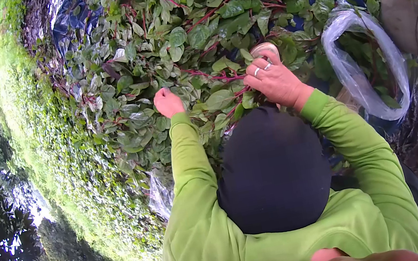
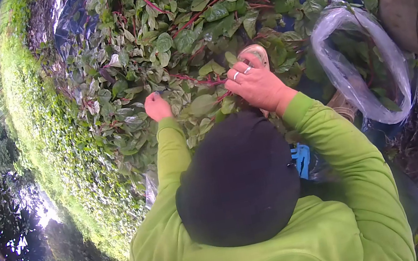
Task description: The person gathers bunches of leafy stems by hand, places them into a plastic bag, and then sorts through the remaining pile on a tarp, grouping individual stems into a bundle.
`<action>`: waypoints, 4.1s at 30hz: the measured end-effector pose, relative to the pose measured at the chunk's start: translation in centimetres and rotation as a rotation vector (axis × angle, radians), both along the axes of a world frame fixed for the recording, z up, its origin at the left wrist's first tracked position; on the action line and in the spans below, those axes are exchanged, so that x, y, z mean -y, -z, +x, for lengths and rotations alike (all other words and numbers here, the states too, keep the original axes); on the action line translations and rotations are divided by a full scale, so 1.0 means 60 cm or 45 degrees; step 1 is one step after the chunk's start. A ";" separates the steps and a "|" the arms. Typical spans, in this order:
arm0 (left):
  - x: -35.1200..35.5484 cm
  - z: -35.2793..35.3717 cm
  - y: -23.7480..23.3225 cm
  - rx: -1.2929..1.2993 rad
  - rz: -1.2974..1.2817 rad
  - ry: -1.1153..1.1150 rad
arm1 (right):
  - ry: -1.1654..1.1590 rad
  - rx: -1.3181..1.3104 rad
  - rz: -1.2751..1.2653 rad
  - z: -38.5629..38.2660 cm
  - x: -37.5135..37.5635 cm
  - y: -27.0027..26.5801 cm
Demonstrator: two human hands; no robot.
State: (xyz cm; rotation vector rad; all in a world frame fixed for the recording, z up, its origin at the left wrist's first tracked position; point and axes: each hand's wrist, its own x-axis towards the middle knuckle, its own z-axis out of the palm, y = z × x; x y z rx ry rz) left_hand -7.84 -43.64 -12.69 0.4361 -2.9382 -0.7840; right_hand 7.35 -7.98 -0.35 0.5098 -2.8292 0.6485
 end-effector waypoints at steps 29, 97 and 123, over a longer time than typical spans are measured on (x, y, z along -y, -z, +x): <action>-0.137 0.051 -0.099 0.908 0.831 0.155 | -0.060 0.024 0.019 -0.008 -0.001 -0.002; -0.487 0.011 -0.187 0.539 -0.101 1.864 | 0.288 0.189 -0.078 0.060 -0.034 -0.002; -0.403 0.057 -0.202 0.070 0.215 1.756 | 0.440 0.285 -0.217 0.069 -0.027 0.006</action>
